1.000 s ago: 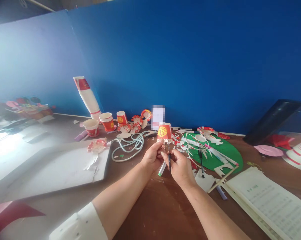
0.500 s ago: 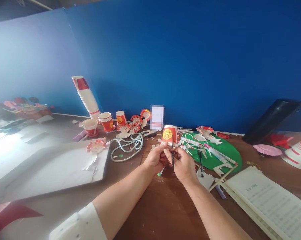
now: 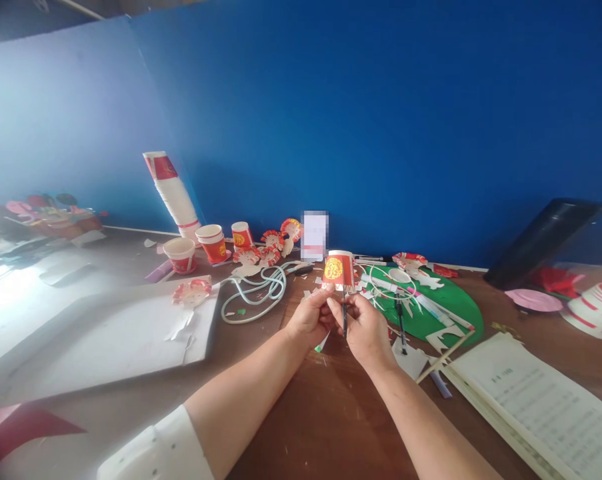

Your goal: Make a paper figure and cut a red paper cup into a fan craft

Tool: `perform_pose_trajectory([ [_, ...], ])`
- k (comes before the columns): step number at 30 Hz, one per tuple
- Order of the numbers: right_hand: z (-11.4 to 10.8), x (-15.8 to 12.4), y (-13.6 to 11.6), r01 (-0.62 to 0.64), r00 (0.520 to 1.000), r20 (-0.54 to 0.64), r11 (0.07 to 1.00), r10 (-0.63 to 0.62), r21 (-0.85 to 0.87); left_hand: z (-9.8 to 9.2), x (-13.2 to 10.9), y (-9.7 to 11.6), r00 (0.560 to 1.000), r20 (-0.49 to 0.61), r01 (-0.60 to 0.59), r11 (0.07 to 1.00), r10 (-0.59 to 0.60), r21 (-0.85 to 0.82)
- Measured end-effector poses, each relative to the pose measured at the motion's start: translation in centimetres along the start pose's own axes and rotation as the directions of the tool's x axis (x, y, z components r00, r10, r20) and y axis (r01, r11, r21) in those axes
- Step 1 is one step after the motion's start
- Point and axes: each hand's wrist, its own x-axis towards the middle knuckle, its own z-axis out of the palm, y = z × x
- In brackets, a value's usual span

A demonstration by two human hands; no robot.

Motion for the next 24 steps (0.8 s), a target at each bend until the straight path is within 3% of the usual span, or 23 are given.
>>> perform_pose_trajectory([
  [5, -0.16, 0.18, 0.03, -0.067, 0.996, -0.057, 0.997, 0.07, 0.048, -0.2, 0.22, -0.33, 1.0, 0.015, 0.009, 1.0, -0.009, -0.019],
  [15, 0.01, 0.17, -0.18, -0.032, 0.995, -0.094, 0.998, 0.037, 0.053, -0.39, 0.43, -0.54, 0.999, 0.039, 0.018, 0.999, -0.017, -0.026],
  [24, -0.05, -0.09, -0.58, -0.044, 0.996, -0.076, 0.993, 0.052, 0.11, 0.21, -0.19, 0.38, 0.993, 0.048, 0.112, 0.965, -0.104, -0.237],
])
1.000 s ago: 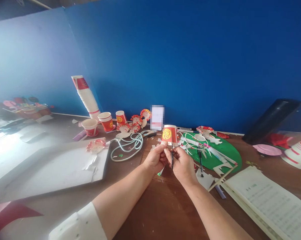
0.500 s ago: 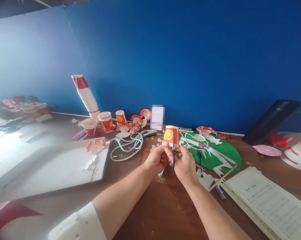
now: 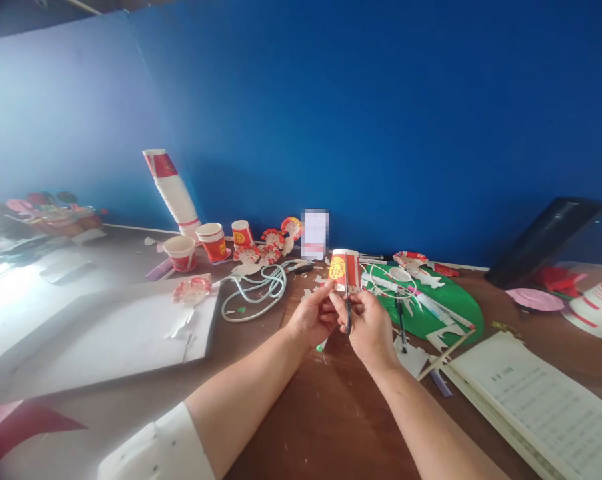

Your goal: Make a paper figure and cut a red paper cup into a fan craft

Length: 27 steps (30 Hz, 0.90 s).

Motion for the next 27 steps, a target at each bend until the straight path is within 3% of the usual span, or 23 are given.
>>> perform_pose_trajectory([
  [4, 0.0, 0.0, 0.1, -0.028, 0.999, 0.019, 0.998, 0.027, 0.048, -0.2, 0.2, 0.5, 1.0, 0.002, -0.006, 0.998, 0.006, -0.059],
  [13, 0.4, 0.2, -0.3, -0.011, 0.997, 0.082, 0.998, 0.006, 0.065, -0.4, 0.3, 0.8, 0.999, 0.027, -0.032, 0.999, 0.032, -0.002],
  [21, 0.6, 0.0, 1.8, 0.075, 0.988, 0.142, 0.993, -0.061, -0.092, 0.5, -0.2, 1.7, 0.993, -0.079, -0.084, 0.996, 0.083, -0.011],
  [27, 1.0, -0.4, 2.1, 0.148, 0.984, 0.133, 0.965, -0.121, -0.215, 0.1, -0.1, 1.8, 0.995, -0.015, -0.101, 0.994, 0.1, -0.051],
])
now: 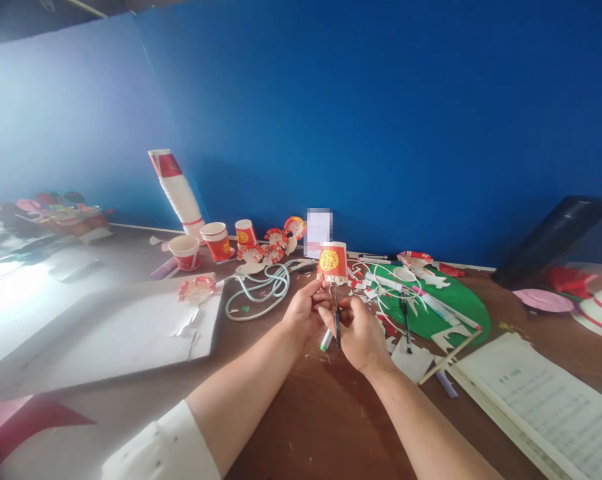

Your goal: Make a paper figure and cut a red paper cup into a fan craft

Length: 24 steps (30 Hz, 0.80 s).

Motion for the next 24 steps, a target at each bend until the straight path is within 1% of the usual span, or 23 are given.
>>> perform_pose_trajectory([
  [2, -0.01, -0.07, -0.14, 0.002, 1.0, -0.012, 1.0, -0.002, -0.015, -0.15, 0.04, -0.17, 1.0, -0.001, 0.002, 1.0, -0.002, 0.018],
  [6, -0.14, -0.02, -0.27, -0.002, 0.999, -0.05, 0.999, 0.0, -0.033, -0.11, 0.05, -0.51, 0.999, -0.041, 0.016, 0.997, -0.013, 0.08],
  [10, -0.18, 0.07, -0.27, 0.001, 0.998, -0.059, 0.999, -0.003, -0.045, -0.03, 0.1, -0.66, 0.998, -0.061, -0.008, 0.997, 0.013, 0.082],
  [16, -0.12, 0.07, -0.06, 0.003, 0.999, -0.051, 0.999, -0.006, -0.051, -0.01, 0.15, -0.75, 0.999, -0.048, -0.001, 0.996, 0.005, 0.084],
  [24, -0.12, 0.1, 0.18, -0.013, 1.0, -0.023, 0.999, 0.012, -0.044, -0.09, 0.12, -0.78, 1.0, 0.001, 0.008, 0.997, -0.008, 0.075],
])
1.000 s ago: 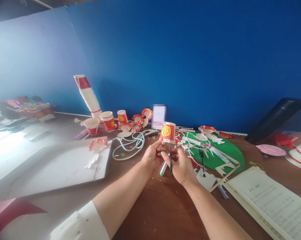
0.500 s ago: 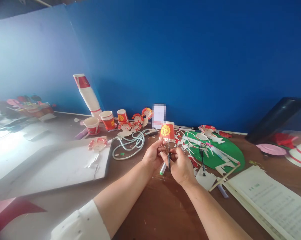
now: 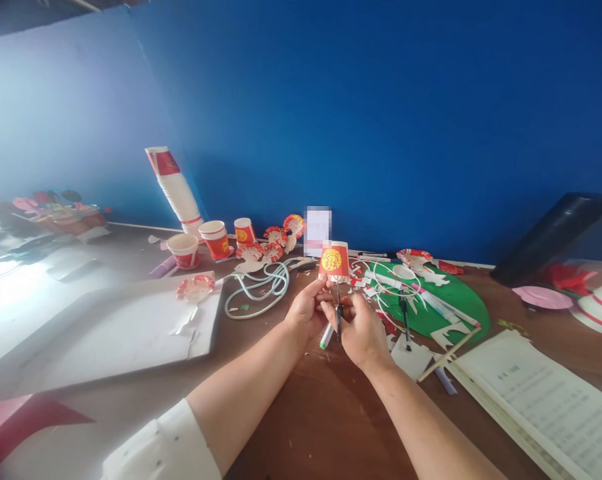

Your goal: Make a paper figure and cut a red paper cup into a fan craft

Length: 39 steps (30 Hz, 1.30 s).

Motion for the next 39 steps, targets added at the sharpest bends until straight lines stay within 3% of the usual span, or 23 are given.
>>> perform_pose_trajectory([
  [19, -0.1, -0.2, -0.6, 0.052, 0.999, -0.01, 0.998, -0.052, -0.02, -0.1, 0.2, 0.2, 0.997, -0.078, -0.021, 0.999, 0.024, 0.036],
  [30, -1.1, 0.1, -2.2, -0.027, 0.996, -0.083, 0.998, 0.033, 0.064, 0.0, -0.1, -1.3, 0.999, 0.001, 0.036, 0.973, -0.037, 0.229],
  [39, -1.1, -0.1, -2.0, -0.003, 0.997, -0.071, 0.998, 0.007, 0.062, -0.3, 0.0, -1.3, 1.0, 0.01, 0.018, 0.978, -0.02, 0.21],
])
